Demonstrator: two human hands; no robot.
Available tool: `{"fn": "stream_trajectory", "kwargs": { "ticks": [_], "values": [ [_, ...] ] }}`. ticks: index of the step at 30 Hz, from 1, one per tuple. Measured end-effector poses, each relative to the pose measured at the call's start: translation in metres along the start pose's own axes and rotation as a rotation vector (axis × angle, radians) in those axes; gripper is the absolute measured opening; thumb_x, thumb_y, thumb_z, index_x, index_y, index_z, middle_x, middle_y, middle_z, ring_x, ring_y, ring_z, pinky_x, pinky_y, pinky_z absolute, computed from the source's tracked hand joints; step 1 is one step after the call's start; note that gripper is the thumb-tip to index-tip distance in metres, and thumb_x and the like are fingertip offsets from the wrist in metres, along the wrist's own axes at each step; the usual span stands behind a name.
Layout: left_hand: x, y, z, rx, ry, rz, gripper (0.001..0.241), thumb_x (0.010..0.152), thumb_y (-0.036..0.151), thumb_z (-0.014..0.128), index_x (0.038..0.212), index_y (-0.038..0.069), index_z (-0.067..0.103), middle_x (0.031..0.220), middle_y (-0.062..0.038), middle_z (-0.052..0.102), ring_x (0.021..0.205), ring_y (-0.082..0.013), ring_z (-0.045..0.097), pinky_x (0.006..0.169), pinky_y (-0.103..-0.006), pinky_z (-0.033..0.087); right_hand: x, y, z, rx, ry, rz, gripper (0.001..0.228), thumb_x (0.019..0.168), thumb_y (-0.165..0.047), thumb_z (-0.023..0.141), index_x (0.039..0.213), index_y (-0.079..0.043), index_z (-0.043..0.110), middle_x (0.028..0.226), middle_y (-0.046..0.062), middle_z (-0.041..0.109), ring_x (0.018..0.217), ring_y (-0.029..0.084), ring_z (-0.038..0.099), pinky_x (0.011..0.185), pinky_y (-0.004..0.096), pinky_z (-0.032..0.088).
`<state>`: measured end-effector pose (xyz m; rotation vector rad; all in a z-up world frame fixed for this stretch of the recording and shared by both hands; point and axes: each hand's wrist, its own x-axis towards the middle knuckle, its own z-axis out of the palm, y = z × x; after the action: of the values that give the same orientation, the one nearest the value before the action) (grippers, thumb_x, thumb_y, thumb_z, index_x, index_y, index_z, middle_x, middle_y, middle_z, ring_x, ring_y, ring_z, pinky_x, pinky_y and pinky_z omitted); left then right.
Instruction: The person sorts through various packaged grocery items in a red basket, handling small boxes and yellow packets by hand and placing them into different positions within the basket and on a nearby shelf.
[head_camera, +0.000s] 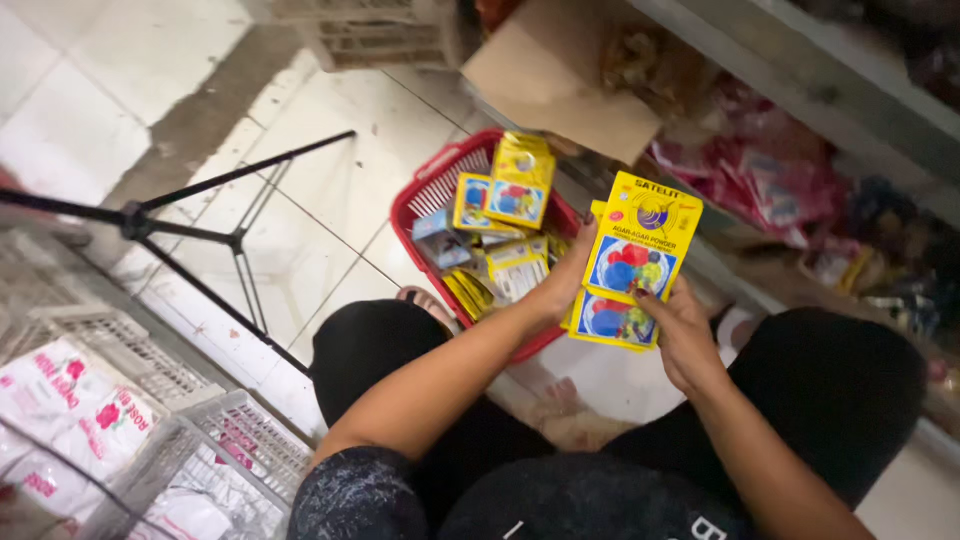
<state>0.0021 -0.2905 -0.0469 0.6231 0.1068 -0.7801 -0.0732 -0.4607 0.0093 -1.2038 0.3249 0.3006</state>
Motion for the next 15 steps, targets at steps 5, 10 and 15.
{"fn": "stream_trajectory", "kwargs": {
  "ticks": [5, 10, 15],
  "values": [
    [-0.032, 0.042, 0.021, -0.120, 0.117, 0.192, 0.070, 0.102, 0.064, 0.041, 0.145, 0.010, 0.051, 0.131, -0.011, 0.067, 0.111, -0.0238, 0.069, 0.096, -0.0401, 0.056, 0.033, -0.018, 0.043, -0.083, -0.078, -0.112, 0.043, 0.095, 0.000, 0.060, 0.137, -0.003, 0.050, 0.125, 0.010, 0.067, 0.110, 0.017, 0.067, 0.095, 0.034, 0.054],
    [-0.068, 0.086, -0.020, 0.126, 0.268, 0.499, 0.046, 0.100, 0.032, 0.066, 0.134, 0.002, 0.060, 0.121, -0.011, 0.070, 0.104, -0.0207, 0.069, 0.092, -0.0379, 0.057, 0.086, 0.007, 0.088, -0.107, -0.294, -0.109, 0.053, 0.088, 0.007, 0.057, 0.139, -0.002, 0.051, 0.124, 0.011, 0.067, 0.109, 0.018, 0.068, 0.097, 0.034, 0.055],
    [-0.113, 0.117, -0.087, 0.205, 0.554, 0.687, 0.034, 0.092, 0.017, 0.072, 0.120, -0.003, 0.065, 0.108, -0.014, 0.072, 0.090, -0.0226, 0.072, 0.077, -0.0386, 0.061, 0.132, 0.056, 0.142, -0.062, -0.557, 0.092, 0.050, 0.087, 0.004, 0.059, 0.136, -0.003, 0.054, 0.117, 0.012, 0.070, 0.100, 0.022, 0.069, 0.088, 0.039, 0.057]
  ]
}}
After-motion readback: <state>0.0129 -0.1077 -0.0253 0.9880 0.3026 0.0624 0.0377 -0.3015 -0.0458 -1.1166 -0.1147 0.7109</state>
